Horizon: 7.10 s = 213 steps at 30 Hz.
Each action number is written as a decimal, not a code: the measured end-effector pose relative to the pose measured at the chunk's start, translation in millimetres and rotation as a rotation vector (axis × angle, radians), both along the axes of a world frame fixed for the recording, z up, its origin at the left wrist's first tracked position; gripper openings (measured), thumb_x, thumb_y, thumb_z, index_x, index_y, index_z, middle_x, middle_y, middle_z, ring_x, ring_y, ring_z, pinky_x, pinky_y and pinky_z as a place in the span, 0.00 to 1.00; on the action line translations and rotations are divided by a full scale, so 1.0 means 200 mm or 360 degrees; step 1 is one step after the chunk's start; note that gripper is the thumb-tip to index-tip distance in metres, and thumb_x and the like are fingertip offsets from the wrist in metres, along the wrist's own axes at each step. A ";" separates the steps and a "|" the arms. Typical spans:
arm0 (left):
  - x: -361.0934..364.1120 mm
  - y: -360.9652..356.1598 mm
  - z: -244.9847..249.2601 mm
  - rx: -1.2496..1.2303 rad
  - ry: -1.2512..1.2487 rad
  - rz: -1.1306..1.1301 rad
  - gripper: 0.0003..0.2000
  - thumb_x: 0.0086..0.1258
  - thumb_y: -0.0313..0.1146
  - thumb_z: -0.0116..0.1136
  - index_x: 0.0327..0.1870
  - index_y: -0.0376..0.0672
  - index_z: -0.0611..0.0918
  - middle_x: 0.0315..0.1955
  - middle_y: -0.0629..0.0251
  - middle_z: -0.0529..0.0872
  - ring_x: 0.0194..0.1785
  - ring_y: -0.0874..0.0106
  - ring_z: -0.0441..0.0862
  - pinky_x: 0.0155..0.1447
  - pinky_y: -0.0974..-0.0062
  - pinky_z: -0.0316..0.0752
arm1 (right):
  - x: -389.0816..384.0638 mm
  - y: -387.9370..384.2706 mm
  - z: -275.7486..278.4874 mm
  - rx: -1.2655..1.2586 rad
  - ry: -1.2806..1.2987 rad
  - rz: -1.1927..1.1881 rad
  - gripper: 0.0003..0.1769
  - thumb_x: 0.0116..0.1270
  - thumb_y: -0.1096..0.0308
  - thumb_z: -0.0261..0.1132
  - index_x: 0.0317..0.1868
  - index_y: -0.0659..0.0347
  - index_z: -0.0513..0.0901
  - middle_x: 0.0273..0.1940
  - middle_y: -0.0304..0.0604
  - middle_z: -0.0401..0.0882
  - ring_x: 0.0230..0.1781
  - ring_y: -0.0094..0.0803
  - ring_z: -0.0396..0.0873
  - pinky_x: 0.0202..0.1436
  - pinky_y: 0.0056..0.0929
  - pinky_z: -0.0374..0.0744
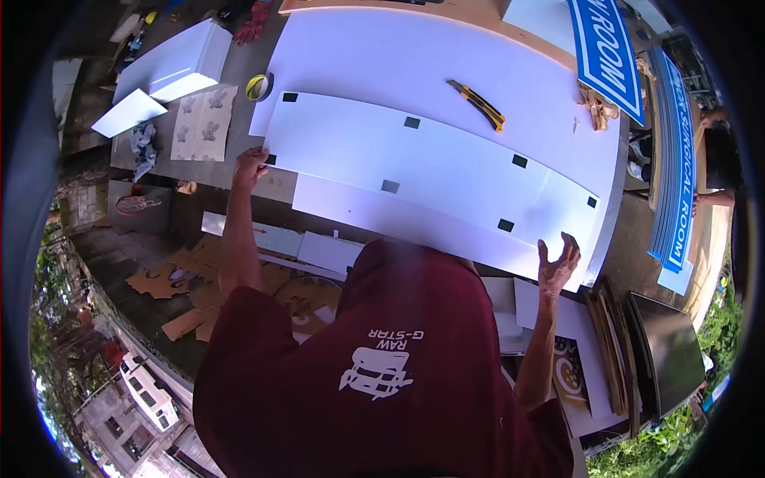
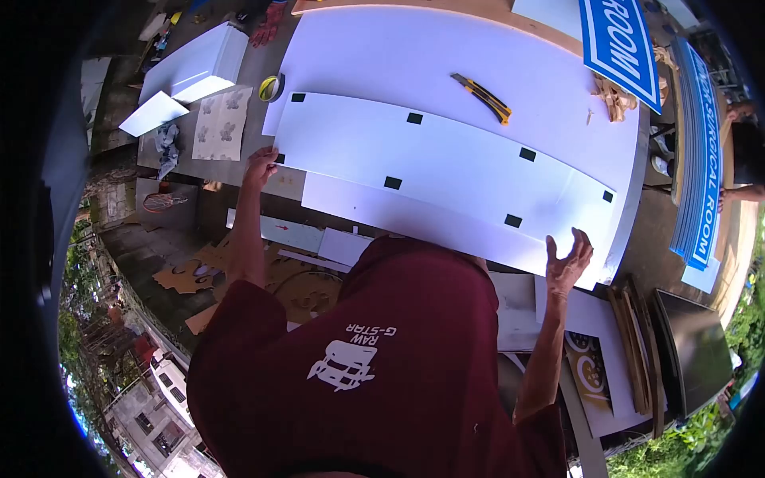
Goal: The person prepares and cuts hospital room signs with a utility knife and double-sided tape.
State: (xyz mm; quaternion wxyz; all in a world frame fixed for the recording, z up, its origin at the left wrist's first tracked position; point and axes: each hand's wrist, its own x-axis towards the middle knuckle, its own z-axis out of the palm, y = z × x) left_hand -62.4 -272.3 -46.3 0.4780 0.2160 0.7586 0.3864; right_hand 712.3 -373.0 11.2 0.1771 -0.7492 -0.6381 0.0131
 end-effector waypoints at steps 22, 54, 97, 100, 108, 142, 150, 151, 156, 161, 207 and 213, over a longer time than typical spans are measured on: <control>0.31 -0.07 0.51 0.0954 -0.0672 0.0591 0.15 0.77 0.42 0.59 0.52 0.39 0.83 0.30 0.65 0.84 0.27 0.74 0.78 0.37 0.73 0.78 | -0.67 0.50 0.99 0.0011 -0.0035 0.0708 0.08 0.59 0.66 0.76 0.35 0.54 0.84 0.28 0.38 0.86 0.28 0.36 0.85 0.35 0.37 0.79; 3.53 -0.21 0.92 0.0459 -0.1384 -0.2243 0.12 0.80 0.33 0.56 0.52 0.33 0.83 0.43 0.60 0.88 0.49 0.70 0.87 0.57 0.71 0.79 | 1.32 -0.22 0.91 -0.0148 0.2192 -0.0415 0.09 0.64 0.64 0.77 0.36 0.60 0.89 0.28 0.29 0.83 0.31 0.16 0.75 0.38 0.21 0.71; 4.37 -0.07 0.37 -0.0262 -0.0618 -0.0494 0.19 0.79 0.40 0.57 0.60 0.33 0.80 0.43 0.52 0.90 0.37 0.67 0.89 0.42 0.72 0.82 | 3.90 2.15 0.16 -0.0218 0.2416 -0.0340 0.29 0.67 0.60 0.74 0.57 0.78 0.82 0.48 0.57 0.88 0.40 0.43 0.87 0.47 0.41 0.85; 4.40 -0.06 0.38 -0.0257 -0.0592 -0.0402 0.19 0.79 0.40 0.57 0.60 0.33 0.80 0.43 0.53 0.90 0.37 0.67 0.89 0.42 0.72 0.82 | 3.95 2.31 0.09 -0.0195 0.2347 -0.0504 0.26 0.67 0.60 0.74 0.55 0.76 0.83 0.47 0.56 0.88 0.40 0.43 0.87 0.46 0.40 0.85; 4.45 0.04 0.43 -0.0118 -0.0628 -0.0248 0.17 0.80 0.38 0.55 0.59 0.34 0.80 0.42 0.54 0.90 0.36 0.69 0.89 0.41 0.72 0.82 | 3.95 2.39 -0.03 -0.0097 0.1838 -0.0656 0.14 0.70 0.61 0.70 0.42 0.66 0.90 0.37 0.45 0.89 0.34 0.33 0.85 0.39 0.34 0.80; 3.54 1.04 0.88 0.1201 -0.1346 0.0201 0.14 0.71 0.25 0.63 0.50 0.21 0.81 0.40 0.42 0.90 0.37 0.55 0.92 0.40 0.63 0.91 | 0.87 2.57 0.53 -0.1074 0.2746 0.0458 0.34 0.75 0.58 0.66 0.71 0.71 0.67 0.67 0.56 0.76 0.62 0.46 0.80 0.65 0.46 0.81; 3.51 0.74 0.88 0.1048 -0.1248 -0.0182 0.21 0.74 0.30 0.63 0.61 0.24 0.75 0.47 0.39 0.88 0.42 0.56 0.92 0.46 0.64 0.90 | 0.88 2.42 0.56 -0.1136 0.2935 0.0625 0.30 0.73 0.68 0.67 0.70 0.71 0.70 0.64 0.60 0.79 0.57 0.51 0.84 0.58 0.54 0.86; 3.49 0.71 0.85 0.1007 -0.1271 -0.0311 0.22 0.75 0.31 0.62 0.62 0.25 0.74 0.48 0.39 0.88 0.44 0.55 0.92 0.47 0.63 0.90 | 0.90 2.40 0.55 -0.1097 0.2976 0.0566 0.30 0.71 0.69 0.67 0.70 0.71 0.70 0.62 0.61 0.79 0.56 0.51 0.85 0.58 0.54 0.86; 3.24 0.63 0.56 0.0931 -0.1600 -0.0667 0.26 0.79 0.46 0.57 0.67 0.33 0.74 0.57 0.42 0.83 0.57 0.55 0.86 0.60 0.59 0.83 | 0.97 2.23 0.64 -0.0828 0.2905 0.0601 0.24 0.65 0.75 0.71 0.61 0.72 0.77 0.52 0.57 0.86 0.45 0.44 0.89 0.50 0.43 0.90; 3.20 0.87 0.55 0.0889 -0.1122 -0.0570 0.27 0.81 0.48 0.53 0.68 0.32 0.73 0.61 0.43 0.81 0.66 0.53 0.80 0.68 0.56 0.77 | 1.04 1.96 0.87 -0.0585 0.2540 0.0691 0.22 0.63 0.75 0.72 0.58 0.72 0.81 0.44 0.57 0.89 0.32 0.39 0.90 0.37 0.35 0.91; 2.12 -0.11 0.24 0.0817 -0.1735 0.0919 0.31 0.81 0.57 0.40 0.69 0.38 0.71 0.62 0.58 0.79 0.63 0.61 0.78 0.66 0.62 0.75 | 0.30 0.06 0.13 -0.0187 -0.0523 0.1646 0.33 0.65 0.77 0.59 0.73 0.69 0.69 0.73 0.54 0.69 0.75 0.49 0.65 0.80 0.55 0.61; 1.95 -0.17 0.18 0.0221 -0.1182 0.0803 0.39 0.79 0.64 0.37 0.71 0.33 0.69 0.64 0.43 0.77 0.64 0.54 0.79 0.63 0.49 0.78 | 0.21 0.06 -0.02 -0.0346 -0.0583 0.1604 0.41 0.65 0.75 0.62 0.79 0.60 0.61 0.82 0.45 0.53 0.81 0.42 0.55 0.82 0.45 0.58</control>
